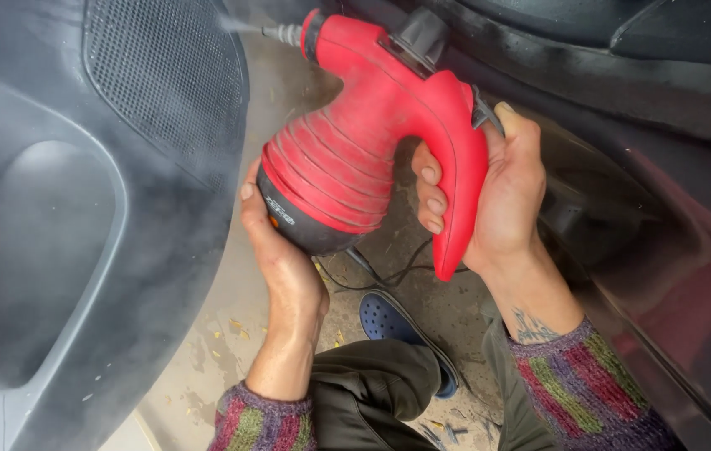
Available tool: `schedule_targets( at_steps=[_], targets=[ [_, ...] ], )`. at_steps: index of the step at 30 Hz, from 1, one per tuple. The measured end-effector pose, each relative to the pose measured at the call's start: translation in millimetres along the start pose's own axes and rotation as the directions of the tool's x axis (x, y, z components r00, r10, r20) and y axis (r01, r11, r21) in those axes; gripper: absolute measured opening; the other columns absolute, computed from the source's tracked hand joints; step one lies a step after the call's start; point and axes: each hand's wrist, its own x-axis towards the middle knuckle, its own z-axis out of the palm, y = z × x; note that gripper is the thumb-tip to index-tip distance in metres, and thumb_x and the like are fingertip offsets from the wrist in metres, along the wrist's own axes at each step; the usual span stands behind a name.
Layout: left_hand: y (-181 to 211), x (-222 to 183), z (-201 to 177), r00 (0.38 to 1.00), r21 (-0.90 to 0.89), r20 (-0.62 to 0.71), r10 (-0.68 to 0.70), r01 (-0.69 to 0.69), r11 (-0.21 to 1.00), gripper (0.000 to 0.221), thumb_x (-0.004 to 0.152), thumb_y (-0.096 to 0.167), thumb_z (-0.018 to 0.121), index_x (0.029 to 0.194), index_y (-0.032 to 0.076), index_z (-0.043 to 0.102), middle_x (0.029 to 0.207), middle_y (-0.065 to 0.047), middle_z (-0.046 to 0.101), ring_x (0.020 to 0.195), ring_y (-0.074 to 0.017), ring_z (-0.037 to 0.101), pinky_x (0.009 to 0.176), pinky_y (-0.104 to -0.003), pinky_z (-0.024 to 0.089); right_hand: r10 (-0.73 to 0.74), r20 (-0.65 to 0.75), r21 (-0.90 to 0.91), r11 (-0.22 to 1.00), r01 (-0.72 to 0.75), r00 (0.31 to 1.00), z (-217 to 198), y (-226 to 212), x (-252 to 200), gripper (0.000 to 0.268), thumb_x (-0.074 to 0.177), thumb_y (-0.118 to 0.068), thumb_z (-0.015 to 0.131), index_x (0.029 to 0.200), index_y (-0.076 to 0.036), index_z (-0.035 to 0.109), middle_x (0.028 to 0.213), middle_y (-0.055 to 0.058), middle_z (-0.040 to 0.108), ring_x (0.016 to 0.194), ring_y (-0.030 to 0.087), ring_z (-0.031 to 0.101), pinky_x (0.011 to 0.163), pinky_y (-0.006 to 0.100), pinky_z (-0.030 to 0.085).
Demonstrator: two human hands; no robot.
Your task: Steam cleaning and wiping down the interior door panel of a car.
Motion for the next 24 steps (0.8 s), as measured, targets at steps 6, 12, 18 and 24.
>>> schedule_targets(
  at_steps=[6, 12, 18, 24],
  targets=[
    [-1, -12, -10, 0.998, -0.043, -0.046, -0.049, 0.047, 0.998, 0.06, 0.107, 0.046, 0.027, 0.146, 0.005, 0.046, 0.145, -0.013, 0.056, 0.138, -0.0251, 0.053, 0.119, -0.041, 0.041, 0.014, 0.036, -0.008, 1.0, -0.014, 0.999, 0, 4, -12, 0.061, 0.109, -0.054, 0.021, 0.098, -0.004, 0.055, 0.08, 0.009, 0.053, 0.056, 0.017, 0.046, 0.048, 0.033, 0.04],
    [-3, -17, -17, 1.0, -0.036, -0.003, -0.012, 0.012, 0.999, 0.064, 0.109, 0.049, 0.027, 0.149, 0.003, 0.046, 0.149, -0.016, 0.056, 0.141, -0.0267, 0.052, 0.122, -0.042, 0.039, -0.016, 0.017, -0.066, 0.998, 0.017, 1.0, 10, 0, -23, 0.061, 0.108, -0.052, 0.02, 0.104, -0.004, 0.057, 0.079, 0.009, 0.053, 0.056, 0.017, 0.046, 0.047, 0.033, 0.04],
    [-7, -25, -21, 0.964, -0.056, -0.05, -0.262, 0.259, 0.964, 0.072, 0.103, 0.054, 0.029, 0.152, 0.003, 0.044, 0.155, -0.011, 0.051, 0.144, -0.0219, 0.047, 0.121, -0.038, 0.031, 0.053, -0.069, -0.046, 0.997, -0.056, 0.996, 6, 6, -27, 0.06, 0.106, -0.051, 0.02, 0.106, -0.006, 0.06, 0.077, 0.008, 0.053, 0.054, 0.017, 0.046, 0.046, 0.032, 0.04],
    [-14, -28, -31, 0.967, -0.078, -0.051, -0.25, 0.246, 0.966, 0.073, 0.104, 0.055, 0.029, 0.149, -0.001, 0.047, 0.153, -0.015, 0.054, 0.144, -0.0269, 0.048, 0.122, -0.04, 0.032, -0.008, -0.016, -0.069, 0.998, 0.007, 1.0, 8, 7, -34, 0.061, 0.107, -0.051, 0.02, 0.1, -0.004, 0.058, 0.078, 0.009, 0.054, 0.055, 0.017, 0.046, 0.047, 0.033, 0.04]
  ],
)
